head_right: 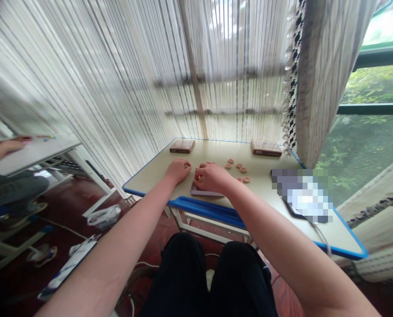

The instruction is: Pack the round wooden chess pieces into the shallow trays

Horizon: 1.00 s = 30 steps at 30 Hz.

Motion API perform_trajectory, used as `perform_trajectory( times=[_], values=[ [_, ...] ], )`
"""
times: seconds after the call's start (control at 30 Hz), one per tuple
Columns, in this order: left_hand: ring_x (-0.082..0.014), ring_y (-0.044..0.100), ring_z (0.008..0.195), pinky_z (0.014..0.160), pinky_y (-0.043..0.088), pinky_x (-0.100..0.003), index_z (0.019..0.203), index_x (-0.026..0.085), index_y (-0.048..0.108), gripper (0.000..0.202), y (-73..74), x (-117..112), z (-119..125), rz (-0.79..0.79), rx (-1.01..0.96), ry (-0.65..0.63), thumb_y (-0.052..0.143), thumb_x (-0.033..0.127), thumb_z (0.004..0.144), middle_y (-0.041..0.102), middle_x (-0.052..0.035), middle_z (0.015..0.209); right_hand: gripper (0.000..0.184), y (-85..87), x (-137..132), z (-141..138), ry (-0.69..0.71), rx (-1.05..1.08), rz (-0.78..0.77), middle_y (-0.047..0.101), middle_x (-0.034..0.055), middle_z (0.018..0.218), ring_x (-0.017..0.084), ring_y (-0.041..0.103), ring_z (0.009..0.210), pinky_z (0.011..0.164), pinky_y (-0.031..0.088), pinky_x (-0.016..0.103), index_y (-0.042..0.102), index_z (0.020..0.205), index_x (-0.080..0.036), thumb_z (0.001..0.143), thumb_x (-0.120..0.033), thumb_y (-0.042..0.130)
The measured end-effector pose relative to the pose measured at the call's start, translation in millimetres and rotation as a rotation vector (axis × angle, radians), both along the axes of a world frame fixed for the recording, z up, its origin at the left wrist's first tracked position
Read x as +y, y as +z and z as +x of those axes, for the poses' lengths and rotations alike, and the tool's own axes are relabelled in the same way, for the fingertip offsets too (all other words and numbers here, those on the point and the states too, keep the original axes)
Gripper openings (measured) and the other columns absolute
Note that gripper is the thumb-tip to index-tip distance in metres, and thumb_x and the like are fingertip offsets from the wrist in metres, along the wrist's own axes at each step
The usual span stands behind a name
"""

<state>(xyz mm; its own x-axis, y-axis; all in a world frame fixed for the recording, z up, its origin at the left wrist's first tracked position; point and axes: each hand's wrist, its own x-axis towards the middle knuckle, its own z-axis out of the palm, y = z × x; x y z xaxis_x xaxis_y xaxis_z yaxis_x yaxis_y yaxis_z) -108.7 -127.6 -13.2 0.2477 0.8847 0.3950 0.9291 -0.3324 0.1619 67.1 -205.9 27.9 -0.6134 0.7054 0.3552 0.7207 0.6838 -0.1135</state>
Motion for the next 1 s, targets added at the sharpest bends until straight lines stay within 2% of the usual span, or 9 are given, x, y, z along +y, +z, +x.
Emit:
perform_trajectory(
  times=[0.57, 1.0],
  values=[
    [-0.0201, 0.054, 0.097, 0.092, 0.038, -0.031, 0.091, 0.02, 0.068, 0.026, -0.2, -0.1, 0.3, -0.011, 0.004, 0.003, 0.047, 0.03, 0.079, 0.063, -0.007, 0.099, 0.019, 2.9, -2.7, -0.8, -0.029, -0.045, 0.009, 0.062, 0.0054, 0.09, 0.019, 0.054, 0.086, 0.073, 0.039, 0.026, 0.067, 0.086, -0.022, 0.074, -0.034, 0.058],
    [-0.0198, 0.055, 0.096, 0.092, 0.039, -0.031, 0.091, 0.02, 0.068, 0.025, 0.6, 0.6, 1.3, -0.023, 0.006, 0.012, 0.048, 0.03, 0.078, 0.063, -0.0066, 0.098, 0.022, 5.7, -4.6, -0.8, -0.101, -0.023, -0.02, 0.063, 0.0055, 0.092, 0.02, 0.054, 0.09, 0.076, 0.04, 0.028, 0.068, 0.085, -0.023, 0.077, -0.039, 0.055]
  ],
)
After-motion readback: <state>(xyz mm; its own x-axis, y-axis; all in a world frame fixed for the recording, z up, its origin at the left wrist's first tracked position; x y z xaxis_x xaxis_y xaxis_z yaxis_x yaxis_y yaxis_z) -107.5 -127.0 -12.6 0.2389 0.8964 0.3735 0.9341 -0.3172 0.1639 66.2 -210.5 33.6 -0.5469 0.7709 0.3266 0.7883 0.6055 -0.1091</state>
